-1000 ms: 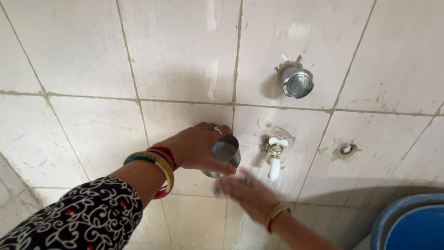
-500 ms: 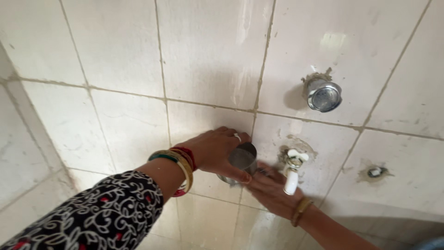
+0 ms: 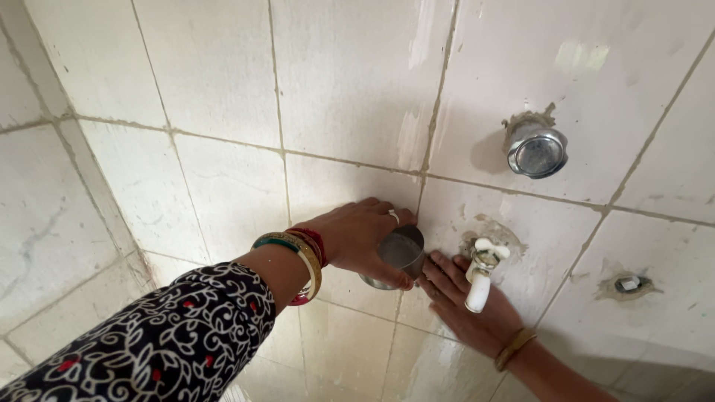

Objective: The person scrubs a white tiled bathroom wall using a small metal bowl and a steel wool pad.

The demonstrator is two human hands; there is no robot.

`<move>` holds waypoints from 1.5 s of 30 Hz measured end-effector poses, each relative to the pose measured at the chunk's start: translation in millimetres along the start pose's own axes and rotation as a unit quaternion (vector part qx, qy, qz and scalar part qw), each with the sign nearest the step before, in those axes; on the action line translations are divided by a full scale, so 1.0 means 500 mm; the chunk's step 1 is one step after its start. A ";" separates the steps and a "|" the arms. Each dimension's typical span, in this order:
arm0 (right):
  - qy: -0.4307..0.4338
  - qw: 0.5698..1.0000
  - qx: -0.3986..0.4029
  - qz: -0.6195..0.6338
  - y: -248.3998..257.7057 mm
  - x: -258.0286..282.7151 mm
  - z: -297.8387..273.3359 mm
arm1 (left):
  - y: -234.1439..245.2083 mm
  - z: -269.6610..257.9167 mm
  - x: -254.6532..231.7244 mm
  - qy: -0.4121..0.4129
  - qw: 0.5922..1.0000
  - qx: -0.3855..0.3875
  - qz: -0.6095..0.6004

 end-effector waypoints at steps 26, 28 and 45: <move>0.007 0.991 0.086 0.104 -0.028 0.047 0.023 | -0.008 0.004 0.013 -0.023 0.999 -0.036 0.005; 0.088 0.995 0.014 0.054 -0.019 0.043 0.017 | -0.007 0.008 0.009 -0.031 0.999 -0.039 0.015; -0.146 0.976 0.086 0.137 0.004 0.026 0.034 | -0.005 0.004 0.013 -0.038 0.999 -0.027 0.009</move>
Point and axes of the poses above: each hand's wrist, its own z-axis towards the middle knuckle, its own y-axis out of the back of the hand, x = y × z, the point moved 2 cm from there along z, towards the middle knuckle, and after that the axes turned 1 degree about z, right-handed, at the moved point
